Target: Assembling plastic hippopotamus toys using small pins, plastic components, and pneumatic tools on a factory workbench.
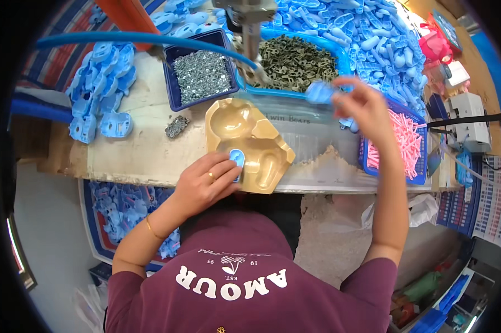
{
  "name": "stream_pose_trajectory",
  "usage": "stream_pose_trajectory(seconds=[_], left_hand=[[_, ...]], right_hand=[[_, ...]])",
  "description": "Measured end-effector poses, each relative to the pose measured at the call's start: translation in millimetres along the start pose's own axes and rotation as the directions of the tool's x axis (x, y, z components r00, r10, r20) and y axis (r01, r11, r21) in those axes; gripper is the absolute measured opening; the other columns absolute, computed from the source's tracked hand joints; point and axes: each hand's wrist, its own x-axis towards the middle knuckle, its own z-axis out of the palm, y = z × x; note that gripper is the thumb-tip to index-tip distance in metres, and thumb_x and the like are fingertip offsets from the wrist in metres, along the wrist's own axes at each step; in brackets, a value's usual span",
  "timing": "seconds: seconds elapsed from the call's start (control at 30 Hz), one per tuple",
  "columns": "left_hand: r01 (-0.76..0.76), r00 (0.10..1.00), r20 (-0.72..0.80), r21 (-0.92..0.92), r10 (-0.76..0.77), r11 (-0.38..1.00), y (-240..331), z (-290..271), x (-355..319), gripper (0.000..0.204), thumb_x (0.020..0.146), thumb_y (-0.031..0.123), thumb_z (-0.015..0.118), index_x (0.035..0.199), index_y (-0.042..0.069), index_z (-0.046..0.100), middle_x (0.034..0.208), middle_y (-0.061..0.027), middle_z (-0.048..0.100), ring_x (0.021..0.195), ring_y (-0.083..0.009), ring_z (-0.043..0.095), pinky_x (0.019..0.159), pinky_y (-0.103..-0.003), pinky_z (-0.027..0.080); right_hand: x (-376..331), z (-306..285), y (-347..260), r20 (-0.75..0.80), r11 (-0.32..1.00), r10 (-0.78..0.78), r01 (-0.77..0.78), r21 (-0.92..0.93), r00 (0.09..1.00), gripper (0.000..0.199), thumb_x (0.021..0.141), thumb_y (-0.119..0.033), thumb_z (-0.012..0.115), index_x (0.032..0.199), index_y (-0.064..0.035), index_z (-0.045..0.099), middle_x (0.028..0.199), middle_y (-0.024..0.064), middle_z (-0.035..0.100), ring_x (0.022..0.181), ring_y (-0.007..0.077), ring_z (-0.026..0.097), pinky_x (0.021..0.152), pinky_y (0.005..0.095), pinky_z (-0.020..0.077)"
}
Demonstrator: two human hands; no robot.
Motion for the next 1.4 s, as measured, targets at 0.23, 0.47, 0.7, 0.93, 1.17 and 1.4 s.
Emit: stream_pose_trajectory(seconds=[0.23,0.47,0.7,0.93,1.17,1.4], left_hand=[[0.012,1.0,0.023,-0.001,-0.012,1.0,4.1,11.3,-7.0,0.041,0.08,0.027,0.08,0.113,0.006,0.069,0.113,-0.0083,0.067,0.109,-0.0284,0.065,0.098,-0.044,0.054],[0.074,0.99,-0.12,-0.014,-0.075,0.997,-9.1,-17.0,-18.3,0.033,0.082,0.014,0.077,0.113,0.006,0.069,0.114,-0.008,0.069,0.106,-0.0284,0.067,0.095,-0.043,0.054],[0.486,0.83,-0.432,0.25,-0.352,0.838,-132.6,-77.5,-53.4,0.027,0.09,0.01,0.069,0.116,0.004,0.069,0.119,-0.0147,0.07,0.107,-0.0343,0.066,0.091,-0.042,0.053],[0.704,0.685,-0.522,0.294,-0.509,0.647,-257.4,-153.6,-73.2,0.028,0.096,0.017,0.062,0.121,0.004,0.065,0.124,-0.0183,0.066,0.113,-0.0373,0.06,0.096,-0.044,0.047],[0.548,0.642,-0.482,-0.256,-0.596,0.797,-193.1,-163.8,-66.7,0.017,0.099,0.015,0.053,0.108,0.001,0.06,0.098,-0.0069,0.059,0.092,-0.0181,0.055,0.085,-0.03,0.044],[0.239,0.934,-0.066,-0.617,-0.352,0.75,-80.0,-99.2,-38.2,0.019,0.09,0.016,0.049,0.101,0.002,0.055,0.103,-0.007,0.054,0.101,-0.02,0.049,0.094,-0.033,0.039]], right_hand=[[-103.7,113.4,1.6,0.102,0.926,-0.273,0.29,-0.243,0.957,0.025,0.089,-0.022,0.079,0.108,-0.0052,0.074,0.078,0.008,0.071,0.057,0.0132,0.066,0.056,0.0279,0.0528],[-117.7,149.4,10.4,0.027,0.772,-0.432,0.386,-0.505,0.901,0.025,0.082,-0.034,0.083,0.091,-0.0135,0.072,0.057,0.0054,0.063,0.051,0.0235,0.065,0.048,0.0343,0.0471],[-110.5,148.8,6.7,-0.008,0.929,-0.195,0.182,-0.323,0.981,0.013,0.083,-0.014,0.082,0.085,-0.0046,0.073,0.05,0.0021,0.054,0.044,0.0091,0.049,0.047,0.0272,0.0386],[-101.2,147.7,-10.9,0.015,0.976,-0.085,0.086,-0.201,0.996,0.018,0.086,-0.016,0.08,0.083,-0.0053,0.066,0.052,0.0018,0.053,0.044,0.0102,0.047,0.047,0.0276,0.0367],[-107.1,136.2,-14.2,-0.038,1.0,-0.017,0.017,-0.016,0.999,0.014,0.088,-0.007,0.077,0.089,-0.0012,0.065,0.063,-0.0013,0.057,0.058,0.0016,0.048,0.051,0.02,0.033],[-64.8,149.9,-68.6,-0.001,0.715,-0.635,0.587,-0.381,0.773,0.059,0.075,-0.009,0.083,0.129,-0.0053,0.062,0.115,0.0126,0.067,0.103,0.0294,0.064,0.088,0.041,0.0507]])
